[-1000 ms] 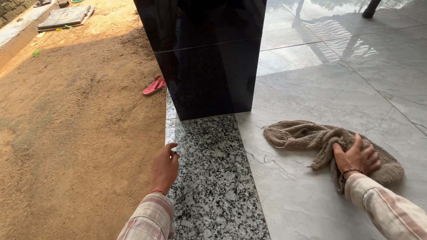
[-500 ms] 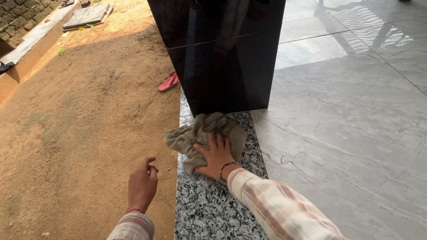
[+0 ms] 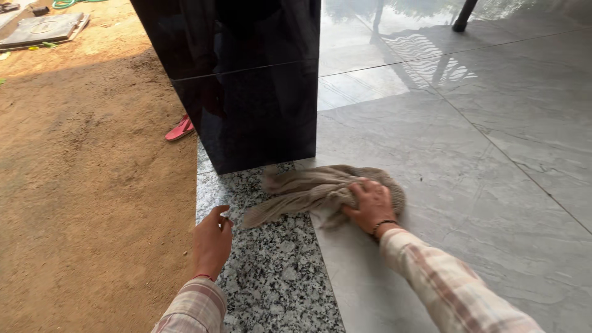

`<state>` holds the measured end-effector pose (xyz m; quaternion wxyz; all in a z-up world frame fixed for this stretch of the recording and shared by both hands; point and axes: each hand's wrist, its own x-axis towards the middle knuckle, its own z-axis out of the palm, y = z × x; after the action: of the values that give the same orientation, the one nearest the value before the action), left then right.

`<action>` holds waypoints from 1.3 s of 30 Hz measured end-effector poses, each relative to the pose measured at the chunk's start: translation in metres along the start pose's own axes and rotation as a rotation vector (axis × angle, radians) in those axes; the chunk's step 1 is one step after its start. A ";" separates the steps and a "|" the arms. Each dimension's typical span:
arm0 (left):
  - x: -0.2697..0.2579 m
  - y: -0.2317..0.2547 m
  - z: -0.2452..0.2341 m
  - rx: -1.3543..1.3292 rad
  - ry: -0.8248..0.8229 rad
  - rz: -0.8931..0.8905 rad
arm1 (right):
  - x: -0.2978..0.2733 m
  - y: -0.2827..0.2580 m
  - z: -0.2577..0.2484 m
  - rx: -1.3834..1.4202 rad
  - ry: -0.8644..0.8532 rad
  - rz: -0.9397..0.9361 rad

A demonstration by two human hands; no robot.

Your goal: The person wipes the tiled floor and a granite ledge by hand with a cloth, moving around a wooden bed frame.

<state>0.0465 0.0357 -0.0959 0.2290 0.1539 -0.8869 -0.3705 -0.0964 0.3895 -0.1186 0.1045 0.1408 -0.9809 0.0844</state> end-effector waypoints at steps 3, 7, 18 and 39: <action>-0.002 0.022 0.014 -0.019 -0.060 -0.019 | -0.031 0.111 -0.013 -0.114 0.028 0.355; -0.006 0.050 0.030 0.006 -0.143 -0.054 | -0.092 0.251 -0.020 -0.117 -0.012 0.614; 0.003 0.087 0.096 0.067 -0.282 -0.063 | -0.064 0.397 0.001 0.137 0.213 0.846; 0.047 0.216 0.285 -0.110 0.146 0.357 | 0.021 0.086 -0.016 0.153 0.101 -0.343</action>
<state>-0.1637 0.3287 -0.1018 0.3629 0.0080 -0.8595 -0.3598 -0.1386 0.4687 -0.1102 0.1553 0.3092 -0.9267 0.1465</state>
